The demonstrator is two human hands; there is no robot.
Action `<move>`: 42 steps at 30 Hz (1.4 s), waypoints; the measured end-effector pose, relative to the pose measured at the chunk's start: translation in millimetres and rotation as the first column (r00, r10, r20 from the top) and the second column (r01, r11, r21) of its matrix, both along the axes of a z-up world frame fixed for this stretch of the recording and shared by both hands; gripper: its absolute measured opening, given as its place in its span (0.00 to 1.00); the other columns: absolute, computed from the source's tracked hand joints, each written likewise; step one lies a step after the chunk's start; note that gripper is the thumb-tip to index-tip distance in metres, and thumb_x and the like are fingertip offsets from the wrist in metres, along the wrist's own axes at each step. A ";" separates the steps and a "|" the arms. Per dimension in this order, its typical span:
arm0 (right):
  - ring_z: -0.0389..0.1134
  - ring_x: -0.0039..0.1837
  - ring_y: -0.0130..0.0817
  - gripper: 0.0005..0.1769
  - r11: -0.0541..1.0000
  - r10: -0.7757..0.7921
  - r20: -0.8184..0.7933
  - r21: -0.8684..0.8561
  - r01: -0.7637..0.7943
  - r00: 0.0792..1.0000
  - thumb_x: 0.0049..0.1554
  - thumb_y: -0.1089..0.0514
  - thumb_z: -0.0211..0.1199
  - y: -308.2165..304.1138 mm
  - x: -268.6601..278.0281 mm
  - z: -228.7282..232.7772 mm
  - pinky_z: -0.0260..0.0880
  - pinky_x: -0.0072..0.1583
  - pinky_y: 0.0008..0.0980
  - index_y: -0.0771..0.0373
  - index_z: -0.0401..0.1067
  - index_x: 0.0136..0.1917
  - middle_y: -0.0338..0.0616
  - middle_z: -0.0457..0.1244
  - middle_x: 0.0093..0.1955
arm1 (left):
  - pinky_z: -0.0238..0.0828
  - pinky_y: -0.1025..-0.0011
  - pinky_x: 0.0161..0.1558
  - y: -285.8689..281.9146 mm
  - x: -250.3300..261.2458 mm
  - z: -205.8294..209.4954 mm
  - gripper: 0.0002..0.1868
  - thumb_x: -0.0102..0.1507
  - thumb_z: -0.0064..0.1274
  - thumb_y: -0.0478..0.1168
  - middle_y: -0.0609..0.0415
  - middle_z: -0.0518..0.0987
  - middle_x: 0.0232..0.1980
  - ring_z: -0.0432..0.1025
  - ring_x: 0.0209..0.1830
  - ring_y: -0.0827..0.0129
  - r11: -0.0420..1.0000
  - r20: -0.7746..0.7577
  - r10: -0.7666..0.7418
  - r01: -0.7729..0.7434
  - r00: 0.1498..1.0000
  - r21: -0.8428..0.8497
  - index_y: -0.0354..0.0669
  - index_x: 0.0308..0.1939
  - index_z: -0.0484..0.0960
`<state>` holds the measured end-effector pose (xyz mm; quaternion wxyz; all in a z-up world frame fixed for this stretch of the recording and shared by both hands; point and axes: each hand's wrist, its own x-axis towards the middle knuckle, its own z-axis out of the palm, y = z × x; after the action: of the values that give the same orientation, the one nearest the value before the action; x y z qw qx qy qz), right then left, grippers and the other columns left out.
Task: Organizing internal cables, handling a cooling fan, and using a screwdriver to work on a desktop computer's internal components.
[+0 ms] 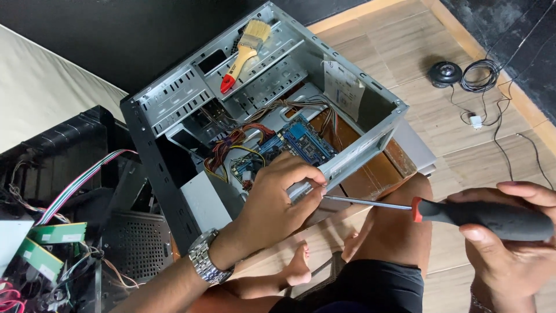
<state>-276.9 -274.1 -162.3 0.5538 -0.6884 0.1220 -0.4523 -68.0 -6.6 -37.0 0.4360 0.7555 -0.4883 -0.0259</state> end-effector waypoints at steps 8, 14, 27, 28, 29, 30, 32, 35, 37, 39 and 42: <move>0.74 0.60 0.64 0.41 0.999 0.034 0.023 0.015 -0.035 0.999 0.58 0.57 0.64 -8.0 1.6 -6.4 0.78 0.70 0.53 0.72 0.49 0.77 0.76 0.66 0.61 | 0.80 0.65 0.50 0.8 -2.3 5.9 0.08 0.68 0.59 0.41 0.58 0.90 0.43 0.82 0.47 0.68 0.997 -0.078 0.081 -0.080 0.994 0.011 0.45 0.45 0.92; 0.74 0.62 0.65 0.42 0.999 0.013 -0.019 -0.042 -0.014 1.000 0.59 0.58 0.63 -7.3 2.9 8.2 0.78 0.72 0.56 0.72 0.49 0.80 0.78 0.66 0.62 | 0.76 0.65 0.50 -0.1 -0.9 10.0 0.09 0.69 0.60 0.38 0.55 0.94 0.44 0.81 0.44 0.68 0.999 -0.098 0.035 -0.037 0.995 -0.015 0.40 0.46 0.94; 0.75 0.62 0.65 0.46 0.998 0.016 -0.043 -0.061 -0.018 0.999 0.56 0.57 0.64 -9.1 3.3 4.7 0.78 0.72 0.53 0.73 0.49 0.81 0.76 0.66 0.60 | 0.73 0.66 0.55 8.3 7.5 0.4 0.14 0.76 0.57 0.48 0.55 0.94 0.49 0.80 0.50 0.69 0.998 -0.265 -0.043 0.028 0.963 -0.057 0.49 0.53 0.94; 0.75 0.62 0.65 0.46 0.998 0.016 -0.045 -0.060 -0.019 0.999 0.56 0.57 0.64 -7.1 2.9 8.0 0.78 0.72 0.53 0.73 0.49 0.81 0.76 0.66 0.60 | 0.73 0.66 0.55 8.0 7.7 1.3 0.14 0.76 0.57 0.48 0.55 0.94 0.49 0.80 0.50 0.69 0.998 -0.268 -0.042 0.028 0.963 -0.056 0.49 0.53 0.94; 0.75 0.61 0.63 0.45 0.999 0.009 -0.078 -0.044 -0.012 0.997 0.56 0.58 0.65 -5.0 2.5 11.3 0.78 0.73 0.51 0.71 0.49 0.80 0.75 0.67 0.61 | 0.70 0.65 0.58 7.8 7.9 2.2 0.15 0.77 0.55 0.48 0.55 0.94 0.48 0.82 0.48 0.69 0.996 -0.251 -0.066 0.050 0.966 -0.067 0.48 0.53 0.94; 0.76 0.61 0.62 0.44 1.000 0.002 -0.112 -0.027 -0.005 0.994 0.56 0.59 0.66 -2.7 2.1 14.6 0.78 0.74 0.50 0.70 0.50 0.79 0.73 0.67 0.62 | 0.68 0.63 0.60 7.8 8.0 3.2 0.16 0.78 0.52 0.49 0.54 0.93 0.48 0.84 0.47 0.69 0.994 -0.234 -0.089 0.073 0.968 -0.077 0.47 0.53 0.93; 0.77 0.66 0.62 0.43 0.997 0.059 -0.157 -0.047 -0.067 0.986 0.53 0.63 0.69 -18.4 -10.9 4.8 0.80 0.76 0.50 0.68 0.53 0.76 0.72 0.68 0.65 | 0.67 0.64 0.59 8.6 7.7 -0.3 0.12 0.78 0.54 0.44 0.55 0.93 0.49 0.82 0.47 0.69 0.995 -0.235 -0.085 0.070 0.968 -0.071 0.48 0.54 0.93; 0.81 0.68 0.55 0.44 0.972 0.137 -0.192 -0.165 -0.170 0.972 0.47 0.66 0.76 -30.2 -22.2 9.2 0.87 0.76 0.44 0.63 0.57 0.71 0.66 0.70 0.69 | 0.67 0.65 0.57 9.2 7.2 -1.4 0.09 0.77 0.57 0.39 0.56 0.93 0.49 0.81 0.47 0.69 0.996 -0.221 -0.080 0.068 0.972 -0.060 0.49 0.55 0.93; 0.83 0.66 0.48 0.45 0.942 0.159 -0.185 -0.266 -0.205 0.970 0.44 0.64 0.80 -37.7 -23.7 18.9 0.90 0.73 0.38 0.59 0.59 0.69 0.61 0.70 0.70 | 0.68 0.66 0.57 8.9 6.8 -0.9 0.09 0.76 0.58 0.38 0.55 0.93 0.49 0.81 0.47 0.69 0.996 -0.208 -0.078 0.068 0.975 -0.055 0.48 0.55 0.93; 0.84 0.64 0.28 0.47 0.834 0.153 -0.288 -0.475 -0.280 0.945 0.43 0.53 0.87 -48.7 -20.6 28.7 0.86 0.71 0.26 0.51 0.67 0.71 0.43 0.76 0.65 | 0.68 0.66 0.53 8.6 6.9 -0.4 0.08 0.75 0.60 0.35 0.55 0.94 0.49 0.79 0.45 0.68 0.997 -0.179 -0.067 0.060 0.981 -0.045 0.49 0.53 0.94; 0.84 0.42 0.27 0.33 0.796 0.153 -0.459 -0.468 -0.384 0.875 0.43 0.55 0.83 -19.0 -7.4 90.7 0.82 0.43 0.22 0.57 0.78 0.62 0.40 0.80 0.56 | 0.74 0.65 0.57 7.0 6.8 -0.8 0.07 0.73 0.63 0.33 0.54 0.93 0.48 0.83 0.49 0.65 0.998 -0.131 -0.053 0.047 0.990 -0.044 0.45 0.52 0.93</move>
<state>-284.3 -293.1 -71.6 0.3572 -0.9044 -0.0032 -0.2331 -61.2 0.5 -37.8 0.4818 0.7306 -0.4777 -0.0768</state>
